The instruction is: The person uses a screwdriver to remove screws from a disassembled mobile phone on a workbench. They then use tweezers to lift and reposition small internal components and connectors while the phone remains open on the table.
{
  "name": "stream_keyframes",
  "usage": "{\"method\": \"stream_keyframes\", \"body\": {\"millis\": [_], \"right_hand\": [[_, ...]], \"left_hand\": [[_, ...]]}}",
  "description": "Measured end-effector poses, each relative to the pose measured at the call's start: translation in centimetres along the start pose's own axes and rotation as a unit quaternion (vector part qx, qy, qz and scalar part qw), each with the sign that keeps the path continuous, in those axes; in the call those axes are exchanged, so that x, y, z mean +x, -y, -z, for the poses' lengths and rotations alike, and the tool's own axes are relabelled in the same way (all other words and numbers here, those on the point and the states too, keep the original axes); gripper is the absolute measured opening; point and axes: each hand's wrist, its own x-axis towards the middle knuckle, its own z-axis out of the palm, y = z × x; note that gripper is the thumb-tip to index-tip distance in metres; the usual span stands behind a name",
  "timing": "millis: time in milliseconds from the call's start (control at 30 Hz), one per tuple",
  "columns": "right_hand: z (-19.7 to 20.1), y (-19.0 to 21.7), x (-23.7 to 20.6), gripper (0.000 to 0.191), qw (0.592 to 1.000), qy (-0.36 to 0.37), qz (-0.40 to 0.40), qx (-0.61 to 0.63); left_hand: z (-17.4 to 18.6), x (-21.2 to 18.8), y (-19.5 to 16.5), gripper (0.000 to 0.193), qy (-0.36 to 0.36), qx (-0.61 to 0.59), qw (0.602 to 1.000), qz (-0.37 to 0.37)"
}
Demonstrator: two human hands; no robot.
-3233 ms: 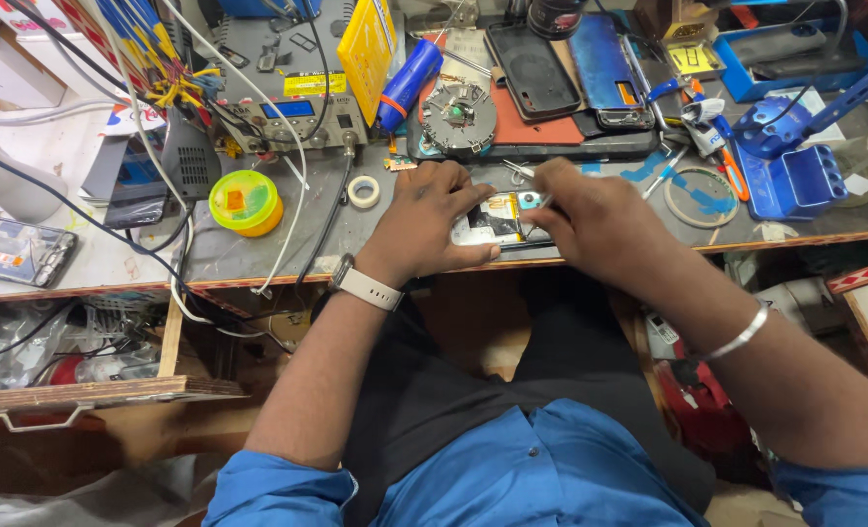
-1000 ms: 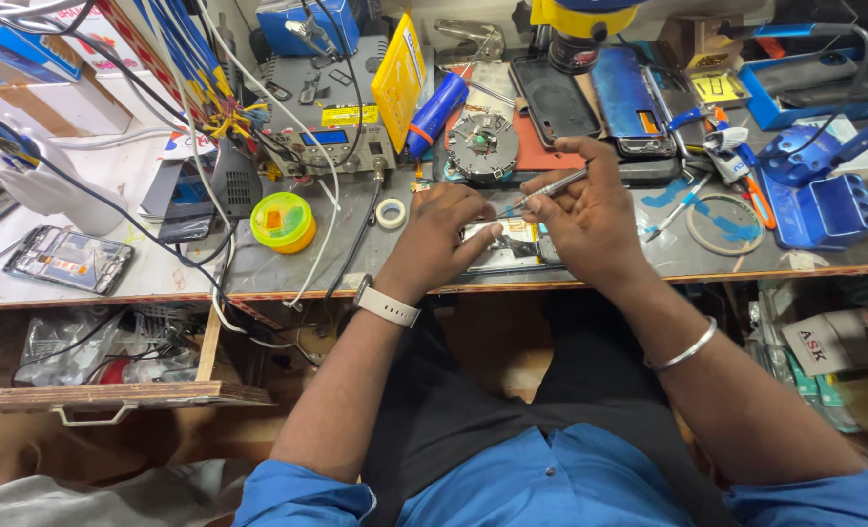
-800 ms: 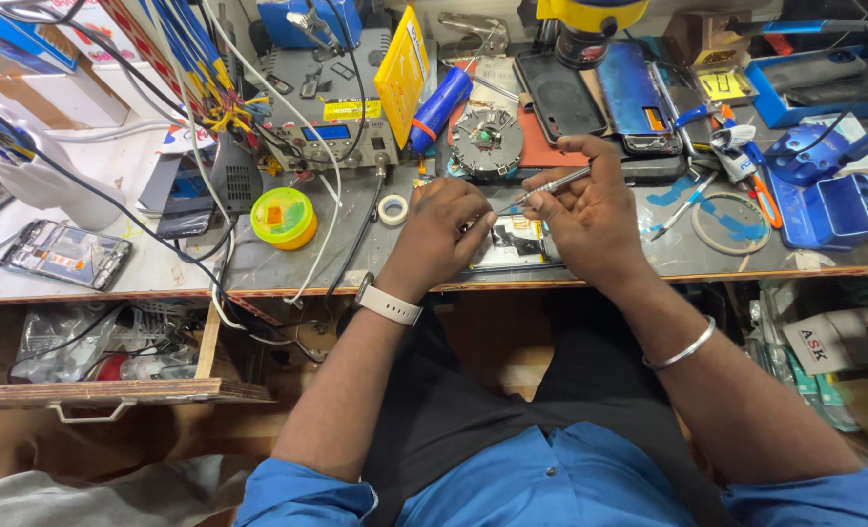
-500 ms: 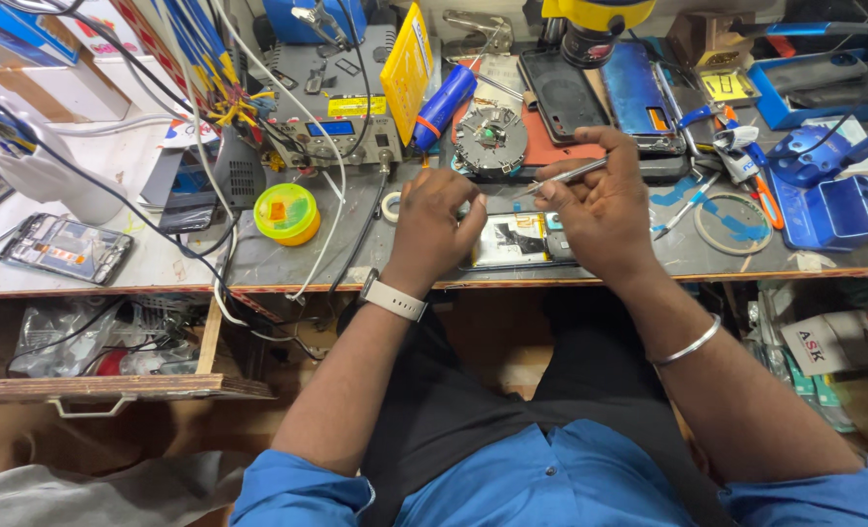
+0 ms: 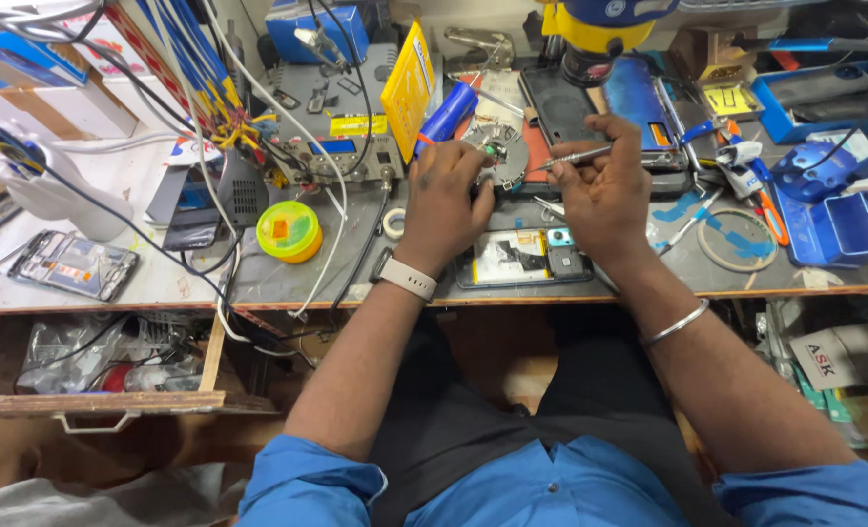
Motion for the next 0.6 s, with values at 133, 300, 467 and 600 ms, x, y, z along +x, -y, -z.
{"method": "stream_keyframes", "body": {"millis": [133,300,467,600], "right_hand": [[0.0,-0.6,0.1,0.050,0.998,-0.003,-0.007,-0.055],[0.1,-1.9,-0.3,0.049,0.999,-0.018,0.040,-0.021],[0.5,-2.5,-0.4,0.048,0.998,-0.024,0.050,0.013],[0.6,-2.5,-0.2,0.048,0.999,-0.020,0.031,0.031]], "left_hand": [[-0.6,-0.2,0.4,0.023,-0.036,-0.023,0.999,-0.006],[-0.9,-1.0,1.2,0.020,-0.040,-0.060,0.997,0.040],[-1.3,-1.1,1.4,0.017,-0.051,-0.081,0.994,0.060],[-1.4,-1.2,1.5,0.017,-0.054,-0.081,0.994,0.050]]}}
